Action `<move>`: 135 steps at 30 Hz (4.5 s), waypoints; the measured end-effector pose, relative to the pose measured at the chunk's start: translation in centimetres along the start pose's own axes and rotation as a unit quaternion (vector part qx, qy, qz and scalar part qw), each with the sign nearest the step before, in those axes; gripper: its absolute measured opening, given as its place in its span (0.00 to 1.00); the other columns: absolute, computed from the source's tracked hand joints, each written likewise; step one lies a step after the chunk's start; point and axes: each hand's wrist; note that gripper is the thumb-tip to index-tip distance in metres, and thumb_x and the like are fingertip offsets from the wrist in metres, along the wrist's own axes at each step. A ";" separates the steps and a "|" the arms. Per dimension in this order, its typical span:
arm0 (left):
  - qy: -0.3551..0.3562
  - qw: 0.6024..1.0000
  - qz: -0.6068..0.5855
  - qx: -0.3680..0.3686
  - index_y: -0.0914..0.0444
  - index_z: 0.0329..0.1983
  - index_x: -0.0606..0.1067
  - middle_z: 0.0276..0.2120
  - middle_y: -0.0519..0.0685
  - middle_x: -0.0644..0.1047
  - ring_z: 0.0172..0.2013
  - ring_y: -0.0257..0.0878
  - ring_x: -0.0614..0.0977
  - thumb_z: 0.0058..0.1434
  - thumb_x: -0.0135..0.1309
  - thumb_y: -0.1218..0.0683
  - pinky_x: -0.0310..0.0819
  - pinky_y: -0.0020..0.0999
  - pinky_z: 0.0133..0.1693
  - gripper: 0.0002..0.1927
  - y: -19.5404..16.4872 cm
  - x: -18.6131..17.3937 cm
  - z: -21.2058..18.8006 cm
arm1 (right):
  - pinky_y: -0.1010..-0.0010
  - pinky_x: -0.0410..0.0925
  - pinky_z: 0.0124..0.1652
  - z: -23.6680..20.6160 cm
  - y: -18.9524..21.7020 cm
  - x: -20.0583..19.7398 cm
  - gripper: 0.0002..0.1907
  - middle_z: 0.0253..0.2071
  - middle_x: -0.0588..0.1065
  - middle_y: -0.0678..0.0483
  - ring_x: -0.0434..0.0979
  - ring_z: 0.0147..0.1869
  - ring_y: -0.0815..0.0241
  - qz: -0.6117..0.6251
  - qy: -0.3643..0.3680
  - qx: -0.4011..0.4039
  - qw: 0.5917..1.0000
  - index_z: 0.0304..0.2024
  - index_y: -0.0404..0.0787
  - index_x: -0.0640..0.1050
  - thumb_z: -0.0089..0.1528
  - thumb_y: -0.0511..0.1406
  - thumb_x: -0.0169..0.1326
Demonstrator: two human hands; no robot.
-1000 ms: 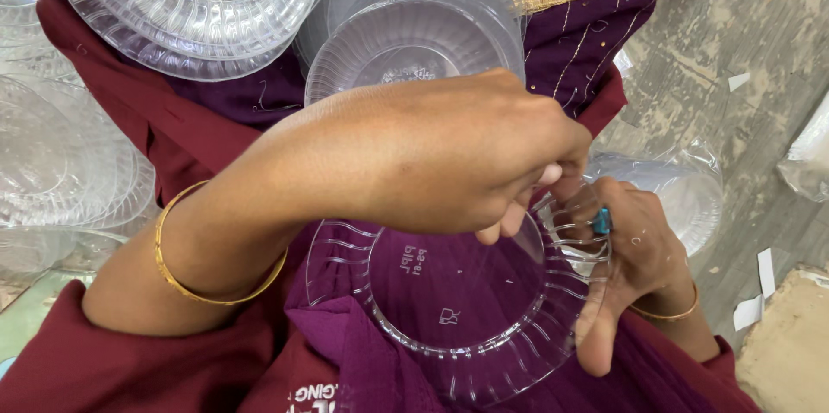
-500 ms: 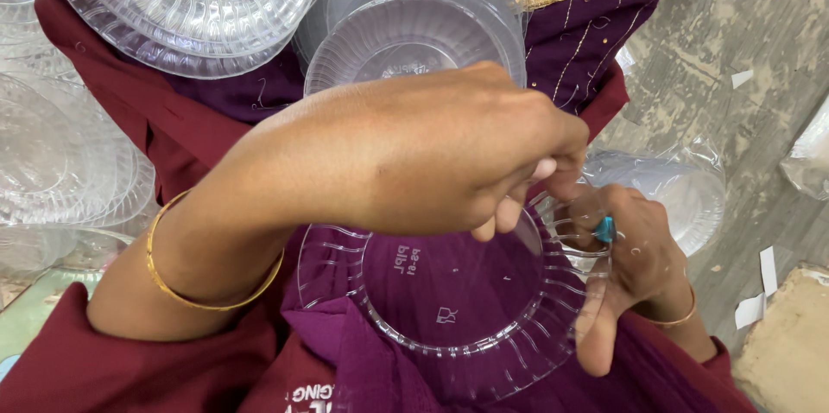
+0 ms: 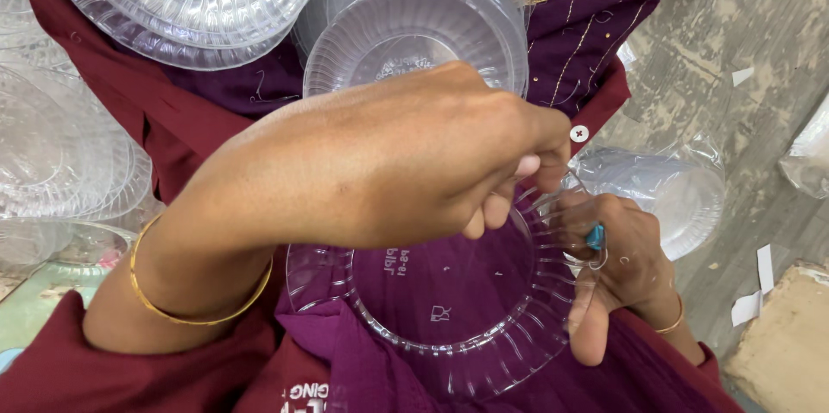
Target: The person sits on the floor and uses a small blue utility knife to trim the edges of clear plastic plates. They pick up plates from a cardboard box, hold them, and carefully cut along the rim, then place the trimmed plates into a stack.
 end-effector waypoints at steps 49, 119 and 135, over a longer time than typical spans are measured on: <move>-0.070 0.993 -0.023 -0.091 0.66 0.52 0.76 0.29 0.48 0.84 0.30 0.32 0.89 0.69 0.42 0.63 0.87 0.27 0.35 0.14 1.0 0.6 -3.1 | 0.69 0.61 0.25 0.0 1.9 4.8 0.46 0.24 0.67 0.54 0.68 0.24 0.60 0.028 -0.102 -0.047 0.993 0.33 0.33 0.71 0.54 0.71 0.38; -0.520 0.851 -0.010 0.076 0.70 0.77 0.57 0.59 0.63 0.76 0.42 0.43 0.87 0.71 0.44 0.64 0.87 0.32 0.38 0.31 7.6 2.7 -0.9 | 0.60 0.70 0.53 19.1 -12.6 3.0 0.37 0.41 0.83 0.40 0.83 0.40 0.58 0.070 -0.404 0.093 0.907 0.71 0.36 0.67 0.59 0.33 0.59; -0.428 0.902 -0.052 0.019 0.67 0.73 0.69 0.53 0.56 0.82 0.32 0.32 0.83 0.65 0.41 0.66 0.81 0.25 0.31 0.31 7.9 0.5 -4.3 | 0.69 0.63 0.37 19.5 -13.1 1.5 0.31 0.38 0.81 0.41 0.73 0.29 0.63 0.069 -0.218 0.266 0.936 0.71 0.35 0.66 0.65 0.33 0.52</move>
Point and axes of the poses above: each hand's wrist, its own z-axis towards the middle knuckle, its own x-axis out of the palm, y = z × x
